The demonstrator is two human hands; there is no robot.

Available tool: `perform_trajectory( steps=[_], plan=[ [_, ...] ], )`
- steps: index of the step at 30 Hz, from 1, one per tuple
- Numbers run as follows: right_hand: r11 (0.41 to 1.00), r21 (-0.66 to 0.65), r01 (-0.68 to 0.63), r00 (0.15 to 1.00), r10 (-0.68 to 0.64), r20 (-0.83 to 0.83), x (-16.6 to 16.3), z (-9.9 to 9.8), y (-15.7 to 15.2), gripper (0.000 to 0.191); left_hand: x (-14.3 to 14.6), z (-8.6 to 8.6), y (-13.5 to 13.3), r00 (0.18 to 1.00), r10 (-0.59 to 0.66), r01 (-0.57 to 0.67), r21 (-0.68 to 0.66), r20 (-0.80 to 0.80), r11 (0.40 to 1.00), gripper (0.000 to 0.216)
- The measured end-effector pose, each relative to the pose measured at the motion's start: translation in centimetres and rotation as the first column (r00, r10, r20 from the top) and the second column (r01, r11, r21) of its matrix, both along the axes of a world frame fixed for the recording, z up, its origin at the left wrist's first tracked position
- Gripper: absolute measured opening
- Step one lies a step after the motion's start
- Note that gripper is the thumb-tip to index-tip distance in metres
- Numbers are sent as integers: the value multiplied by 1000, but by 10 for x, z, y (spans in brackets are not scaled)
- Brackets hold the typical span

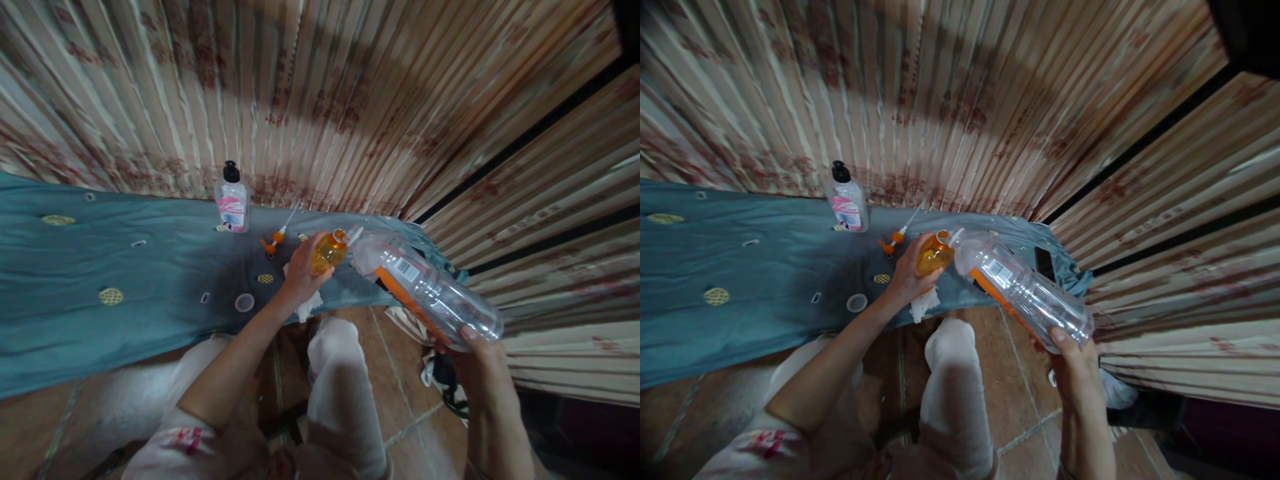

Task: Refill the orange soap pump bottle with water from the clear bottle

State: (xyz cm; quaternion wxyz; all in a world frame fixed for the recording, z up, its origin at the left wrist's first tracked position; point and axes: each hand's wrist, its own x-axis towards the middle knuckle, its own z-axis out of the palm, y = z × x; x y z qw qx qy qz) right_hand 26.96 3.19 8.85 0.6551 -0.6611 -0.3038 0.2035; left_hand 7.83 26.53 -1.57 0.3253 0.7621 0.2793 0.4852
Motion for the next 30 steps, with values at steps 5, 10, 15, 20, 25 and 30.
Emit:
perform_trajectory(
  steps=[5,10,15,20,25,30],
  plan=[
    [1000,2,-19,999,19,26,0,0,-1,31,0,-1,1,1000,1,-1,-16,-5,1000,70],
    [1000,-6,-6,1000,7,27,1,-2,-1,32,0,0,0,1000,-1,1,-16,-3,1000,70],
    [1000,-8,29,999,-29,13,2,-4,-1,40,-1,1,-1,1000,-3,3,-17,-4,1000,69],
    [1000,-10,-23,1000,23,11,-1,0,0,44,0,1,0,1000,-4,4,-23,-7,1000,69],
    [1000,-1,-7,1000,7,27,1,-2,-1,38,-1,1,0,1000,-3,3,-18,-6,1000,69],
    [1000,-8,6,1000,-6,8,0,-2,-2,37,-2,4,-1,1000,-7,6,-29,-14,1000,69]
  ],
)
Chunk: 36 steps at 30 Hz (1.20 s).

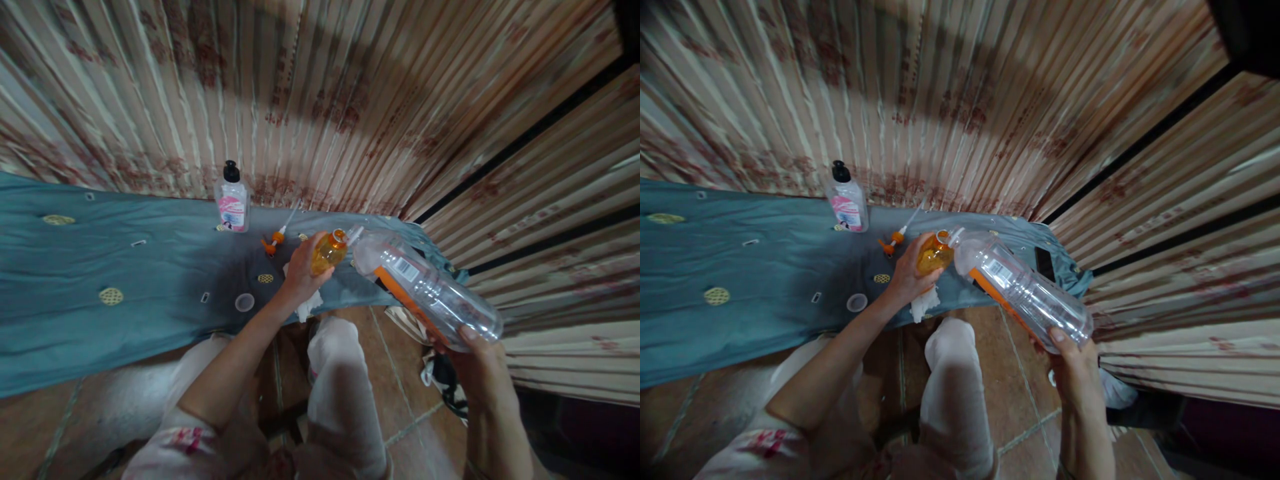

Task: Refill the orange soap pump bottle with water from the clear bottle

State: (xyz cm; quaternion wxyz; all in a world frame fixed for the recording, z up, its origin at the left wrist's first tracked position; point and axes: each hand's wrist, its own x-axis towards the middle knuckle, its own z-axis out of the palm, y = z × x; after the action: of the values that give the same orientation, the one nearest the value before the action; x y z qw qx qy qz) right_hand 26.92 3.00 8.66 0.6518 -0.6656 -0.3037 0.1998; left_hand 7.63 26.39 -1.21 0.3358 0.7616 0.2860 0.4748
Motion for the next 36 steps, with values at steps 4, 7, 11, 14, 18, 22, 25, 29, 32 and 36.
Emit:
perform_trajectory(
  steps=[4,7,11,14,18,22,25,29,32,36],
  plan=[
    [1000,-1,3,1000,-3,4,-2,3,2,29,1,0,0,1000,9,-9,-9,1,1000,69],
    [1000,-1,4,1000,-4,-4,0,1,1,31,1,1,0,1000,9,-9,-14,-5,1000,70],
    [1000,-12,12,1000,-12,-2,3,-3,-3,34,0,0,0,1000,9,-9,-7,-17,1000,71],
    [1000,-11,-8,1000,8,23,3,-3,-2,35,1,0,0,1000,12,-12,2,-12,1000,71],
    [999,-6,-37,998,38,47,1,1,1,37,1,-1,1,1000,12,-12,10,-5,1000,71],
    [999,-3,-44,998,44,39,-2,3,2,29,1,-1,1,1000,18,-18,-2,0,1000,71],
    [999,3,-34,999,34,30,-3,5,3,27,1,0,0,1000,16,-16,-2,3,1000,70],
    [999,-14,-43,998,44,43,-2,4,3,30,1,-1,1,1000,21,-21,-2,-1,1000,70],
    [999,-25,-26,997,27,74,0,3,2,29,1,-2,1,1000,21,-21,7,-3,1000,71],
    [999,-26,-20,998,21,52,-1,4,2,26,2,-2,2,1000,19,-19,19,-12,1000,71]
  ],
)
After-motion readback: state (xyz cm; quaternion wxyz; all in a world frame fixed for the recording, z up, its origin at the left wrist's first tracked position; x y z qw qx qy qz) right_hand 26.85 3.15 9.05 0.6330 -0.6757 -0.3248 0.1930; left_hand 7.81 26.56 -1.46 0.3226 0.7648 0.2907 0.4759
